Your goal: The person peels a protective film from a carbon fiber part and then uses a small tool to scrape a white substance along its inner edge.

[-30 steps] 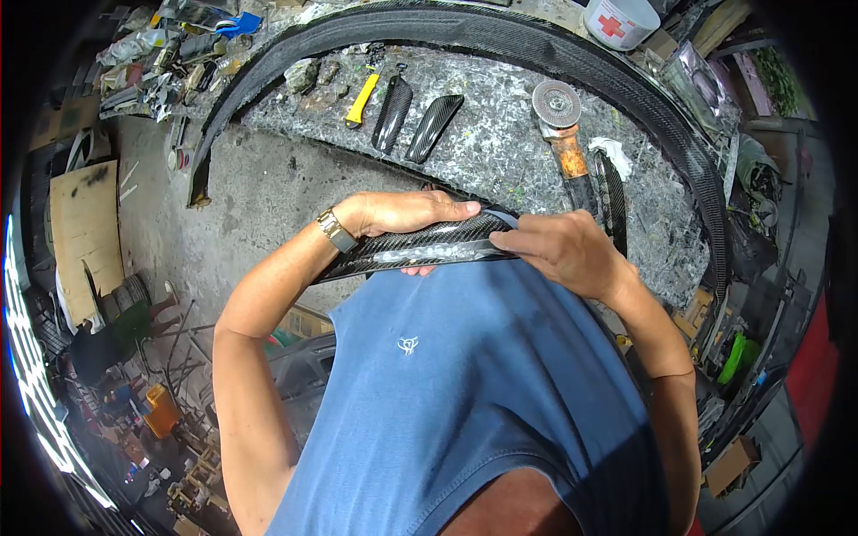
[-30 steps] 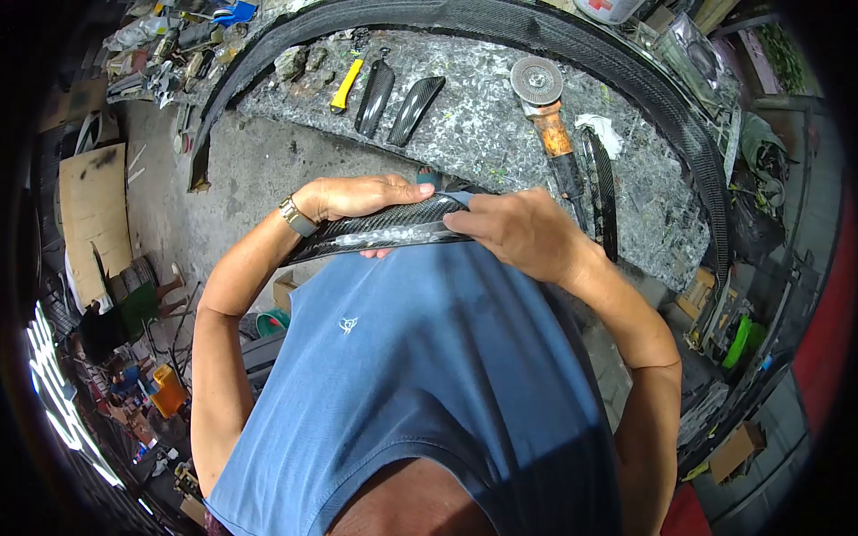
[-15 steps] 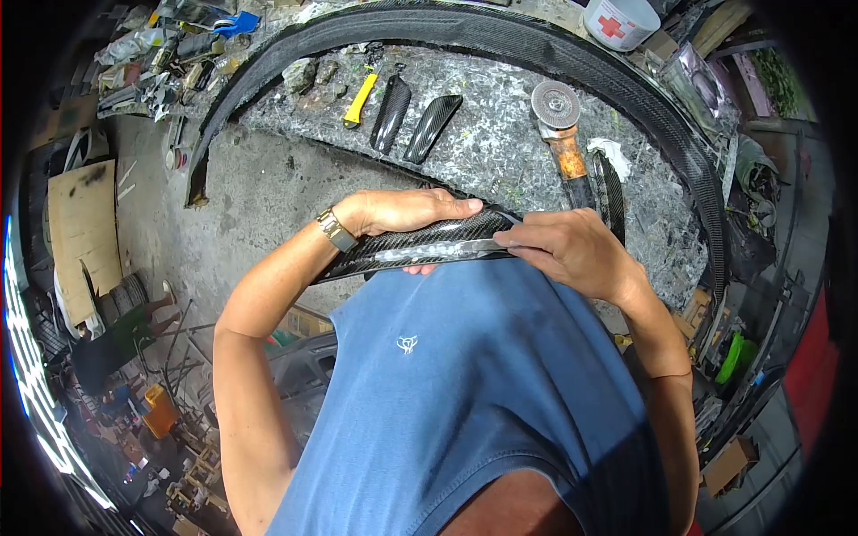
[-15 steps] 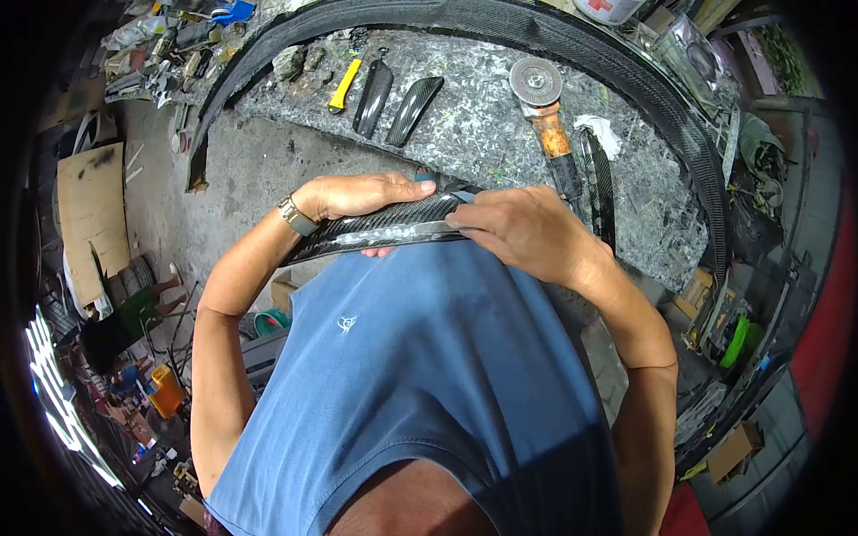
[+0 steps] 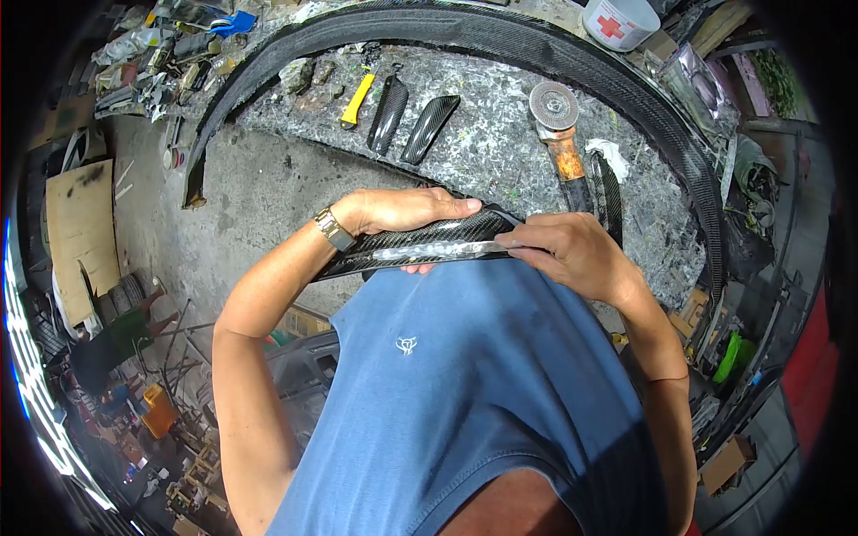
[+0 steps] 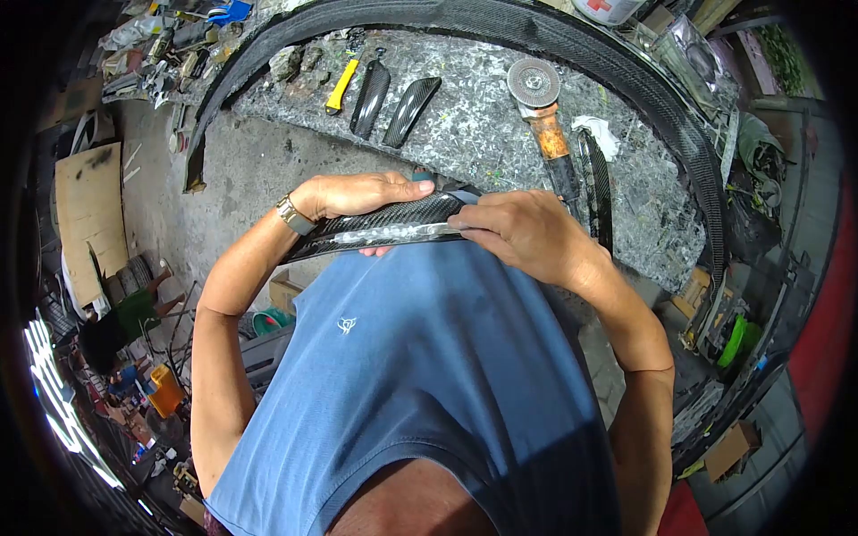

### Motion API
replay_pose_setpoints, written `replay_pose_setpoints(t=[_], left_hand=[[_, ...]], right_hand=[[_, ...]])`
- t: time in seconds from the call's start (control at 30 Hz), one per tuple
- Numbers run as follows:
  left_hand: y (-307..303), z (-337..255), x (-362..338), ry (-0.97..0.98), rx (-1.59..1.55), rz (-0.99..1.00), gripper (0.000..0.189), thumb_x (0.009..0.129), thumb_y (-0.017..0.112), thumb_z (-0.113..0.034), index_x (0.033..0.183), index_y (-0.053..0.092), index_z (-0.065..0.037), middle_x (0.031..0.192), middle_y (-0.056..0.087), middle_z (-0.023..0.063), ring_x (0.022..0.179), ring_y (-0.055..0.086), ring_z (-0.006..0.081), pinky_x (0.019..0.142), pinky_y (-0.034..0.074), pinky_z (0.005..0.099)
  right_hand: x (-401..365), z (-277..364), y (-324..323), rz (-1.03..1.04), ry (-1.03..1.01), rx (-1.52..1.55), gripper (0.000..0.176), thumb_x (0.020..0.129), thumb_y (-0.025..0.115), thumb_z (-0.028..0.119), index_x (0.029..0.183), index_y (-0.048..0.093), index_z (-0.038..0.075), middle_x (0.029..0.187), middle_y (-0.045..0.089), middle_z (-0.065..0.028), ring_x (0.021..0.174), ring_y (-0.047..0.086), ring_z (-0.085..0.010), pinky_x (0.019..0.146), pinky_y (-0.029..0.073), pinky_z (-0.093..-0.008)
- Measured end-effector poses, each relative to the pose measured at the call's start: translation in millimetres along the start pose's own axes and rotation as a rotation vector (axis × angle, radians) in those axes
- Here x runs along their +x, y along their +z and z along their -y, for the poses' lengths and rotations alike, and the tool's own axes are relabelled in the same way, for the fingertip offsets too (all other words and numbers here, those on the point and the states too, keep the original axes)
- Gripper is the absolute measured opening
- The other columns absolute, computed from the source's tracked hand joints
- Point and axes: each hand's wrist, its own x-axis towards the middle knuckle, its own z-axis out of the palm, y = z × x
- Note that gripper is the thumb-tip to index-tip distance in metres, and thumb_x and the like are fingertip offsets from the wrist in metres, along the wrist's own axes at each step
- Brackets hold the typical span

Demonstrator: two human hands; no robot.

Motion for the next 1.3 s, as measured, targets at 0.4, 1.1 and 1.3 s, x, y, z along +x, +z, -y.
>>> replay_pose_setpoints(t=[0.4, 1.1, 1.3], left_hand=[[1.5, -3.1, 1.5, -0.004, 0.059, -0.009, 0.067, 0.104, 0.03, -0.055, 0.087, 0.066, -0.001, 0.055, 0.06, 0.0093, 0.044, 0.061, 0.0144, 0.037, 0.049, 0.0251], [2.6, -0.1, -1.0, 0.004, 0.094, -0.009, 0.072, 0.103, 0.03, -0.057, 0.084, 0.067, 0.001, 0.056, 0.062, 0.0107, 0.045, 0.063, 0.0157, 0.038, 0.051, 0.0264], [1.5, 4.1, 1.3, -0.006, 0.073, 0.003, 0.072, 0.102, 0.031, -0.058, 0.084, 0.067, 0.001, 0.055, 0.062, 0.0108, 0.045, 0.063, 0.0157, 0.037, 0.05, 0.0257]], right_hand=[[-3.3, 2.6, 9.8, 0.027, 0.061, 0.1, 0.016, 0.09, 0.064, 0.014, 0.102, 0.07, 0.007, 0.09, 0.07, -0.0125, 0.08, 0.068, -0.0318, 0.07, 0.052, -0.0403], [-2.4, 10.9, -22.1, -0.058, 0.102, 0.001, 0.016, 0.089, 0.066, 0.013, 0.104, 0.07, 0.008, 0.094, 0.071, -0.0104, 0.08, 0.071, -0.0264, 0.066, 0.056, -0.0329], [-4.4, 10.8, 1.1, -0.029, 0.008, -0.093, 0.02, 0.089, 0.065, 0.014, 0.108, 0.067, 0.01, 0.082, 0.067, -0.0082, 0.072, 0.068, -0.0277, 0.061, 0.054, -0.0382]])
